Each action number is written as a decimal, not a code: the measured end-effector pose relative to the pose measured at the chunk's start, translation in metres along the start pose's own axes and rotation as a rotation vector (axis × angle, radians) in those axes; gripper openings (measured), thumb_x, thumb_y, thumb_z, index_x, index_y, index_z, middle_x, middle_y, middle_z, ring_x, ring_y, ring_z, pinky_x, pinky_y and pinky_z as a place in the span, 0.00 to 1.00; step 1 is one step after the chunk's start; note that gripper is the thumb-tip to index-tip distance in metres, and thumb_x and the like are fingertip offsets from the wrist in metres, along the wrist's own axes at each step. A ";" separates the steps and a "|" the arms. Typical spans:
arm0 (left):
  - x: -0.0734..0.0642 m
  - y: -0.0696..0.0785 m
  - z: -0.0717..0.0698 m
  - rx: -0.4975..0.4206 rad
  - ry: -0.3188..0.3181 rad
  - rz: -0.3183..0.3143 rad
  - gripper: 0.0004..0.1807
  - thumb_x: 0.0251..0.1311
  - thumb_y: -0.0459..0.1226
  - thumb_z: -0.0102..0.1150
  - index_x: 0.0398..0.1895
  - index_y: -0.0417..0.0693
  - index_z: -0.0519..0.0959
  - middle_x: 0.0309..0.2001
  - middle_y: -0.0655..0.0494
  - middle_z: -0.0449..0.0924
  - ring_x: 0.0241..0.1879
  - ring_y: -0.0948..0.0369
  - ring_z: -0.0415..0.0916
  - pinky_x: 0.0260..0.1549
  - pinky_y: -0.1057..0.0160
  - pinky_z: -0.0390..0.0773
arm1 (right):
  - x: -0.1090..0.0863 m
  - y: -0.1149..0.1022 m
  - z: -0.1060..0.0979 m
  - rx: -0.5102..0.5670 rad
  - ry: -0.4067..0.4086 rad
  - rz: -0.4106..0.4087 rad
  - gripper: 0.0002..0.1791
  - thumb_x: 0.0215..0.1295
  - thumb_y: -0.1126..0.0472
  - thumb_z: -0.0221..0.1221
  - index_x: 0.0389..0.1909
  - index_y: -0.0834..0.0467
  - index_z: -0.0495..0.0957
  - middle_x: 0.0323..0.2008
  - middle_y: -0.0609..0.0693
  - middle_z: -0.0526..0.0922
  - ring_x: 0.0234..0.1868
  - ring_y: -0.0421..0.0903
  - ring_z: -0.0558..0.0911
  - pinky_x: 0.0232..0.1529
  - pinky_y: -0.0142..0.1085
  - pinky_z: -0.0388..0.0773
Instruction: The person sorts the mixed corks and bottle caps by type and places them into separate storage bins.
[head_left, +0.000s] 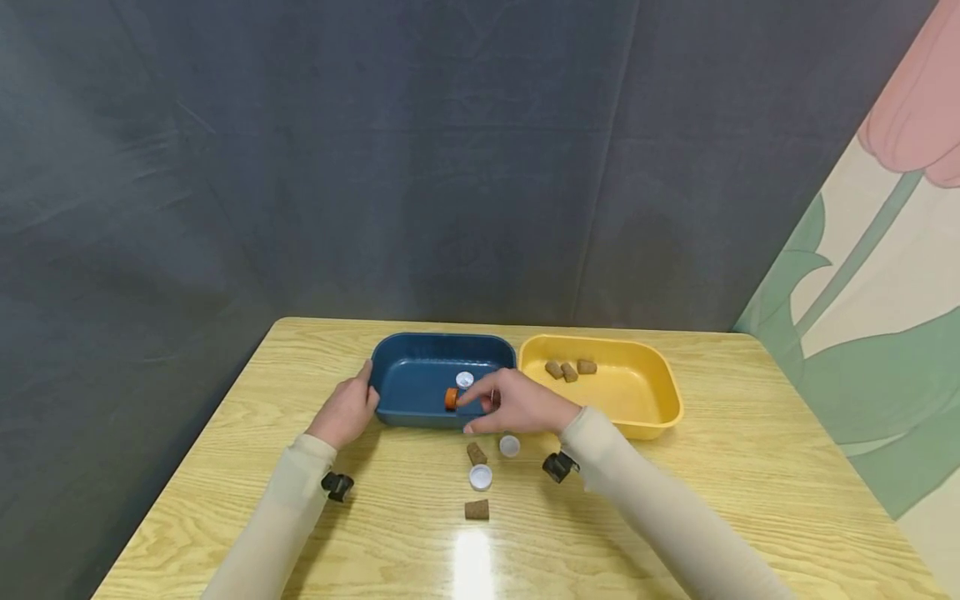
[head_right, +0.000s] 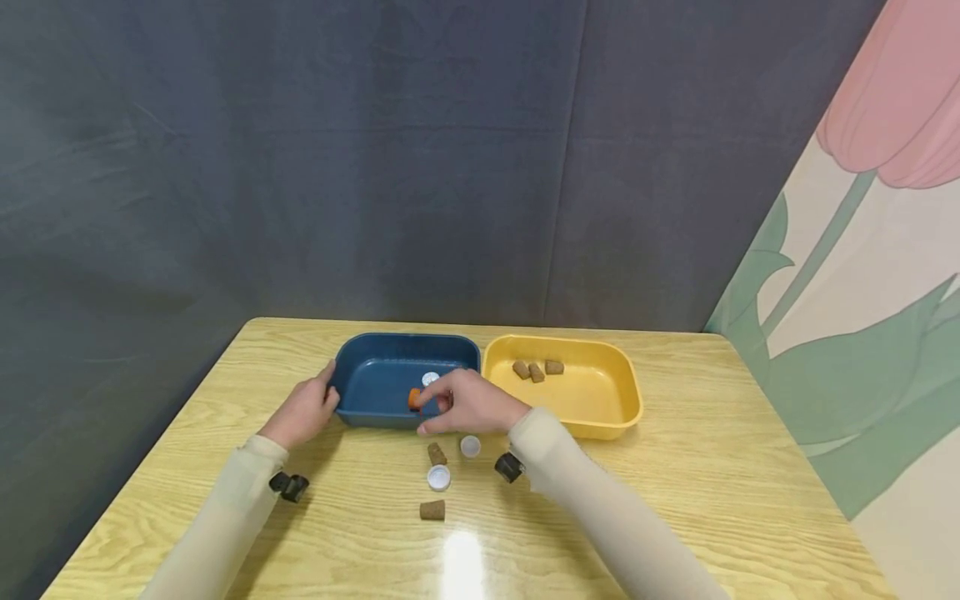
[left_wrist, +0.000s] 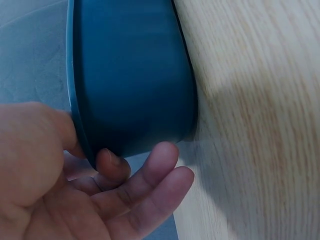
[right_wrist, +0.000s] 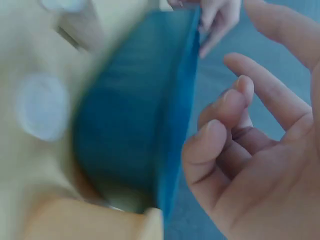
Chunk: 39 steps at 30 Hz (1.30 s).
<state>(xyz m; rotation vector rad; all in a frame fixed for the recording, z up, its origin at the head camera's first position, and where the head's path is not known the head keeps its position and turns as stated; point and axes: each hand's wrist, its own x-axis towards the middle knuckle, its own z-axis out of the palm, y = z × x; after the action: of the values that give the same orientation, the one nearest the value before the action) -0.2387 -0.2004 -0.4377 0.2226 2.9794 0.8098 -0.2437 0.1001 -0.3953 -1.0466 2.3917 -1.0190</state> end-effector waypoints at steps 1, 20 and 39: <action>0.000 0.000 0.000 0.002 0.003 0.001 0.33 0.72 0.31 0.40 0.76 0.26 0.48 0.17 0.52 0.65 0.16 0.61 0.59 0.21 0.62 0.64 | -0.006 0.000 0.004 0.011 -0.010 -0.001 0.20 0.59 0.53 0.71 0.52 0.55 0.86 0.23 0.44 0.73 0.24 0.39 0.69 0.30 0.31 0.67; -0.002 0.001 0.001 -0.001 0.000 -0.011 0.33 0.72 0.32 0.40 0.76 0.26 0.49 0.17 0.52 0.65 0.15 0.61 0.59 0.19 0.63 0.64 | -0.052 0.022 0.066 0.169 -0.104 -0.004 0.22 0.51 0.57 0.76 0.47 0.60 0.86 0.17 0.39 0.71 0.20 0.30 0.68 0.30 0.26 0.74; 0.000 0.000 0.001 0.004 0.007 -0.001 0.32 0.72 0.32 0.40 0.76 0.26 0.49 0.16 0.54 0.64 0.15 0.62 0.58 0.19 0.63 0.64 | -0.054 0.030 0.079 0.097 -0.108 0.020 0.19 0.52 0.57 0.75 0.46 0.57 0.88 0.13 0.37 0.67 0.17 0.28 0.65 0.23 0.23 0.65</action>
<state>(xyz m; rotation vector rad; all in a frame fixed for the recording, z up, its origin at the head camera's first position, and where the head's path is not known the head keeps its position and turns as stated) -0.2381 -0.1999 -0.4383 0.2183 2.9877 0.8056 -0.1791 0.1161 -0.4703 -1.0145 2.2396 -1.0340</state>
